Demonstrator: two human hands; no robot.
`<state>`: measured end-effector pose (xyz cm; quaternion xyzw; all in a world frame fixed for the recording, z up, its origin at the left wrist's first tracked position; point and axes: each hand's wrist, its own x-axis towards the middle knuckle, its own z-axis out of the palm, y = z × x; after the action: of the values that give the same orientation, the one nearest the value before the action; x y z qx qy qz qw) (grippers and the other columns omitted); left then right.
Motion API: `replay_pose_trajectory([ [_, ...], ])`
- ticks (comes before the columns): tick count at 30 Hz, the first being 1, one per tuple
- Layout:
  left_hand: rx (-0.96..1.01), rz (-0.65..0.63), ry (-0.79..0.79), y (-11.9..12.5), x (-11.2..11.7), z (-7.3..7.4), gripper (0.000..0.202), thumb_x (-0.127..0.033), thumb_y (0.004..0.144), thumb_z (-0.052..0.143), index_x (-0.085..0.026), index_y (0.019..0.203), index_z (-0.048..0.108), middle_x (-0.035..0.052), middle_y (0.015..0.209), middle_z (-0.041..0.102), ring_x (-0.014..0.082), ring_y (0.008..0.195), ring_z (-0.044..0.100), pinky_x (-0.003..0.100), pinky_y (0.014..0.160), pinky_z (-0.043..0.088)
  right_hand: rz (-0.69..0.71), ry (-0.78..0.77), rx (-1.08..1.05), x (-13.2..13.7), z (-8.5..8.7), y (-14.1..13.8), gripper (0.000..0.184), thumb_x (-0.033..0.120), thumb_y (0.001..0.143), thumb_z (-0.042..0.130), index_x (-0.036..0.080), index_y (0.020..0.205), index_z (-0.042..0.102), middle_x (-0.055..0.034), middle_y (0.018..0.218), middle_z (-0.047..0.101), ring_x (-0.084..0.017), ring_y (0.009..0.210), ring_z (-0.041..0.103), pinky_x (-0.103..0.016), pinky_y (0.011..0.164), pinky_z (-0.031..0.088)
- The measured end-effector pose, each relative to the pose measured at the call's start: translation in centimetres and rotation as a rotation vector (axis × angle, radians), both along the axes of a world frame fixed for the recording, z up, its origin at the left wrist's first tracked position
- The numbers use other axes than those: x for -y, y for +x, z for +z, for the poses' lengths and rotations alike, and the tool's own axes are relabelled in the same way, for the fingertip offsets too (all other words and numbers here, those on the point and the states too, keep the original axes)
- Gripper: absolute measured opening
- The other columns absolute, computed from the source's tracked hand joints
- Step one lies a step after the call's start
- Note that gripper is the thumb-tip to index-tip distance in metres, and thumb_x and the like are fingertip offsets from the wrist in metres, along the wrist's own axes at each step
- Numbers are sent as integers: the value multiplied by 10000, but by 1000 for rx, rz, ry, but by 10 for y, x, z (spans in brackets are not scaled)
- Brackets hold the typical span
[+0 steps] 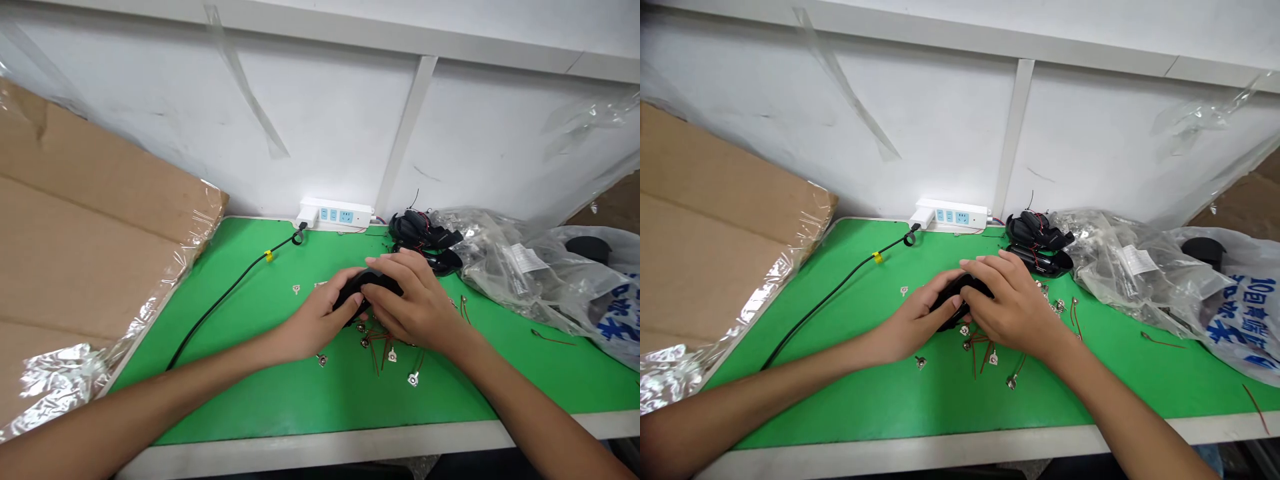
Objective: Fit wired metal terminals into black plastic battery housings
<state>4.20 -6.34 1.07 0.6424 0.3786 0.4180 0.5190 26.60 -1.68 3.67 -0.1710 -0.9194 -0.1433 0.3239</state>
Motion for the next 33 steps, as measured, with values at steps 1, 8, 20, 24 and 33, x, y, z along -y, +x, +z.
replay_pose_trajectory([
  [1,27,-5,-24,0,0,0,500,-410,1086,547,-308,1570,471,95,1530,579,216,1077,699,401,981,607,4,-9,-6,-1,0,1,236,171,948,688,234,1176,693,-144,1453,605,-328,1302,568,-592,1175,459],
  [8,82,16,-135,-1,1,2,452,-450,1050,607,-274,1460,532,87,1333,658,202,960,734,382,886,635,39,-90,-286,-3,1,2,585,133,875,636,249,1434,507,-130,1384,647,-357,1308,577,-633,1129,456],
  [20,40,70,-44,-2,3,5,430,-382,1039,636,-298,1455,567,81,1436,654,258,1233,661,433,1061,549,-178,-1138,-383,-3,8,-1,453,616,1023,579,255,1297,572,-11,876,630,-199,735,582,-323,621,445],
  [24,236,24,-150,-4,-1,9,489,-417,1006,686,-278,1457,559,98,1494,621,265,1296,636,394,1067,522,-93,-1326,-573,-8,8,0,433,567,982,660,272,1288,575,-9,936,672,-197,771,615,-326,663,498],
  [33,401,-262,-530,-1,5,23,710,-768,1014,367,-164,1241,664,183,1163,757,178,743,686,272,559,427,-11,-1464,-1015,-29,0,3,343,499,872,572,246,1100,609,-39,918,657,-218,726,624,-365,622,542],
])
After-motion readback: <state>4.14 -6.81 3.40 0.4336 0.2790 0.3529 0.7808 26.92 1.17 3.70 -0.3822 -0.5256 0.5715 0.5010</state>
